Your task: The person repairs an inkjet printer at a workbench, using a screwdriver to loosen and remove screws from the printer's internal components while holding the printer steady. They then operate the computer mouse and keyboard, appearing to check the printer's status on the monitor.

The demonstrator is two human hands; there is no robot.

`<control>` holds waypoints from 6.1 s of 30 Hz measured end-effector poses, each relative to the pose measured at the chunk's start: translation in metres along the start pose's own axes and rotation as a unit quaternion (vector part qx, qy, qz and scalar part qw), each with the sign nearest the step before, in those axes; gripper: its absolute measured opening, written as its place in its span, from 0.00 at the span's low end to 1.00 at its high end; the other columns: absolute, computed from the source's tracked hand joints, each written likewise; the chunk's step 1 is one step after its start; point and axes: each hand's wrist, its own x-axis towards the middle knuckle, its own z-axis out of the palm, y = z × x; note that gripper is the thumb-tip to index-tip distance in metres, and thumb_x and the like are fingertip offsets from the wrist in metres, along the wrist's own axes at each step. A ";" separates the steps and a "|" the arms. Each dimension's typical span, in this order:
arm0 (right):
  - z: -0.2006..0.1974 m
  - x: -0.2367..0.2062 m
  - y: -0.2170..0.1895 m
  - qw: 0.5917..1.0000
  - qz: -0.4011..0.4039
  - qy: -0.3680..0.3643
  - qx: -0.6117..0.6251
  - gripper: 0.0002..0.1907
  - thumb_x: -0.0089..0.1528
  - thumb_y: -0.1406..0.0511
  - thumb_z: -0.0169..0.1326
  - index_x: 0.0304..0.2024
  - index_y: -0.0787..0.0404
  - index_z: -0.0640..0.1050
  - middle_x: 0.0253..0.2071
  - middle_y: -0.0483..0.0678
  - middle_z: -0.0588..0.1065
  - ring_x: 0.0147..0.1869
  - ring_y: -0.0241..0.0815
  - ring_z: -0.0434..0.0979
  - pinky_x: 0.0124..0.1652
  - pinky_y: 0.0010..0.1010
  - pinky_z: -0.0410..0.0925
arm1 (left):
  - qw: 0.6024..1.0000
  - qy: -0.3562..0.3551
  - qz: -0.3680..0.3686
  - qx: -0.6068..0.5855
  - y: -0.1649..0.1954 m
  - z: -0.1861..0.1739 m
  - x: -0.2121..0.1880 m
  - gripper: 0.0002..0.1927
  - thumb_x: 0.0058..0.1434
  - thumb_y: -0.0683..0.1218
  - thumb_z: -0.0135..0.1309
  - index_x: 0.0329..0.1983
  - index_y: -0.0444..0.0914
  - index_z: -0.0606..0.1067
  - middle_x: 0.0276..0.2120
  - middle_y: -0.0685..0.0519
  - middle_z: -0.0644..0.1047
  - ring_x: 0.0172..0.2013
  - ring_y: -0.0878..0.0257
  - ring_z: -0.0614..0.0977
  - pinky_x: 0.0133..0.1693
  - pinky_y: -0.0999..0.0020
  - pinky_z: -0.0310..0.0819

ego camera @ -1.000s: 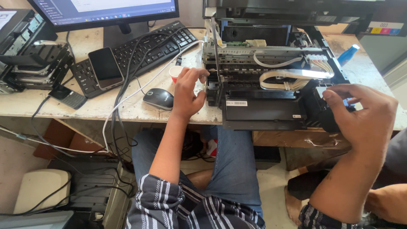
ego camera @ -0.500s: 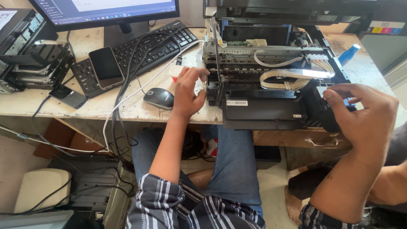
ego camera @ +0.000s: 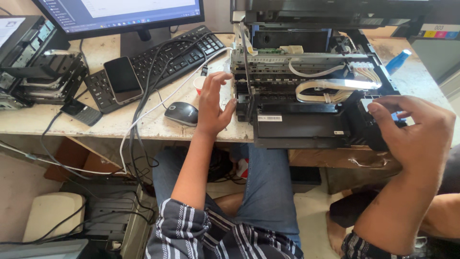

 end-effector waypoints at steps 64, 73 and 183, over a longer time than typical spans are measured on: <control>-0.002 0.001 -0.001 0.999 -0.025 -0.013 0.024 0.08 0.69 0.66 0.66 0.43 0.68 0.83 0.37 0.54 0.80 0.36 0.41 0.79 0.39 0.27 0.70 | 0.994 0.018 -0.053 -0.097 -0.012 0.004 -0.008 0.42 0.74 0.74 0.33 0.54 0.31 0.72 0.36 0.50 0.75 0.36 0.64 0.76 0.42 0.69 0.71; -0.001 -0.001 0.002 0.999 -0.023 -0.008 0.022 0.09 0.70 0.65 0.66 0.44 0.66 0.84 0.38 0.54 0.80 0.36 0.41 0.79 0.40 0.26 0.71 | 0.993 0.018 -0.051 -0.101 -0.011 0.004 -0.007 0.42 0.73 0.75 0.33 0.53 0.31 0.72 0.36 0.50 0.75 0.36 0.64 0.76 0.40 0.69 0.71; 0.007 -0.005 0.012 0.999 -0.018 0.004 0.048 0.07 0.69 0.67 0.64 0.45 0.66 0.84 0.41 0.53 0.81 0.44 0.41 0.81 0.47 0.28 0.72 | 0.998 0.005 -0.024 -0.060 -0.010 0.001 -0.006 0.39 0.76 0.71 0.32 0.44 0.30 0.74 0.33 0.47 0.77 0.36 0.58 0.82 0.41 0.66 0.74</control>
